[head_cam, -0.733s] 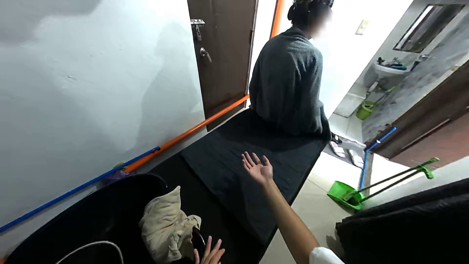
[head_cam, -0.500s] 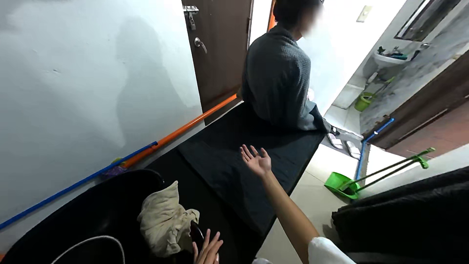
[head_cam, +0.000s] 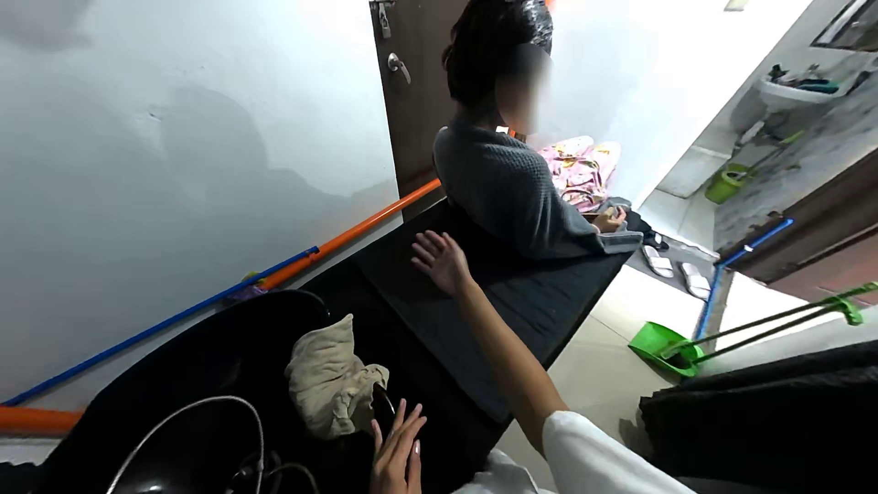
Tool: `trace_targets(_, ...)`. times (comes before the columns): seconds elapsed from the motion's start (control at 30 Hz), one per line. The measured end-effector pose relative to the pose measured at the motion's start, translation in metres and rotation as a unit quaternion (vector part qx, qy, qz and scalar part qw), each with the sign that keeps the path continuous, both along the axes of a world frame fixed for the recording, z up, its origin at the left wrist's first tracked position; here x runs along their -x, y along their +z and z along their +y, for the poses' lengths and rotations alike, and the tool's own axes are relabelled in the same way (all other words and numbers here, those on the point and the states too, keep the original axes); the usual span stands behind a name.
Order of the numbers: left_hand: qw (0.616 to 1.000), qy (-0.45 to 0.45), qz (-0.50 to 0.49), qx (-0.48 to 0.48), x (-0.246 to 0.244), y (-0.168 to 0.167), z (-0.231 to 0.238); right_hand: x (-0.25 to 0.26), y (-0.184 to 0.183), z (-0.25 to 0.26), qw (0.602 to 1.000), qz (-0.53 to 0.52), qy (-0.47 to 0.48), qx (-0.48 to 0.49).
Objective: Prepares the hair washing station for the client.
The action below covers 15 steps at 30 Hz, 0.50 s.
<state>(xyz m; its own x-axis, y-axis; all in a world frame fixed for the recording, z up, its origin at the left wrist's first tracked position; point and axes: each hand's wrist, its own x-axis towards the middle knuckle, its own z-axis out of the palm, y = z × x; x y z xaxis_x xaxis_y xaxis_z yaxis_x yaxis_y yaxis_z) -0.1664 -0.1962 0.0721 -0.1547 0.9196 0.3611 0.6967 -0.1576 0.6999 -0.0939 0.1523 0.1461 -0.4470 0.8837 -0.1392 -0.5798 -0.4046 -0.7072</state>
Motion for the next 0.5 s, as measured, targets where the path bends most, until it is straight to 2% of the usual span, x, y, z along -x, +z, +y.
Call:
trace_targets(0.03, 1.000, -0.001, 0.004, 0.000, -0.002, -0.001, -0.001, -0.003, -0.004, 0.000, 1.000, -0.004, -0.018, 0.012)
trace_targets(0.07, 1.000, 0.000, 0.009, 0.001, -0.003, -0.001, -0.002, -0.006, -0.007, -0.004, 0.999, -0.042, 0.008, -0.006)
trace_targets(0.1, 1.000, -0.002, 0.014, 0.004, -0.002, 0.000, -0.002, -0.010, -0.006, -0.013, 0.991, -0.099, 0.075, -0.054)
trace_targets(0.13, 1.000, -0.005, 0.015, 0.007, 0.000, 0.001, -0.002, -0.015, -0.001, -0.020, 0.968, -0.149, 0.163, -0.121)
trace_targets(0.17, 1.000, -0.009, 0.014, 0.009, 0.001, 0.001, 0.000, -0.021, 0.007, -0.024, 0.941, -0.195, 0.211, -0.181)
trace_targets(0.2, 1.000, -0.010, 0.015, 0.011, 0.001, 0.001, 0.000, -0.028, 0.015, -0.027, 0.927, -0.234, 0.194, -0.220)
trace_targets(0.27, 1.000, -0.006, 0.021, 0.010, -0.001, -0.001, -0.001, -0.043, 0.017, -0.023, 0.933, -0.262, 0.071, -0.237)
trace_targets(0.3, 1.000, -0.003, 0.023, 0.011, -0.002, 0.000, -0.002, -0.051, 0.018, -0.023, 0.928, -0.269, 0.061, -0.251)
trace_targets(0.37, 1.000, -0.001, 0.025, 0.011, -0.002, 0.001, -0.001, -0.060, 0.026, -0.037, 0.886, -0.298, 0.160, -0.317)
trace_targets(0.43, 1.000, -0.001, 0.027, 0.010, -0.001, 0.001, -0.001, -0.068, 0.035, -0.052, 0.831, -0.279, 0.293, -0.382)
trace_targets(0.47, 1.000, -0.003, 0.028, 0.010, 0.000, 0.001, -0.001, -0.073, 0.040, -0.056, 0.827, -0.281, 0.283, -0.395)
trace_targets(0.5, 1.000, -0.005, 0.030, 0.009, 0.000, 0.001, -0.001, -0.079, 0.042, -0.058, 0.847, -0.289, 0.228, -0.384)
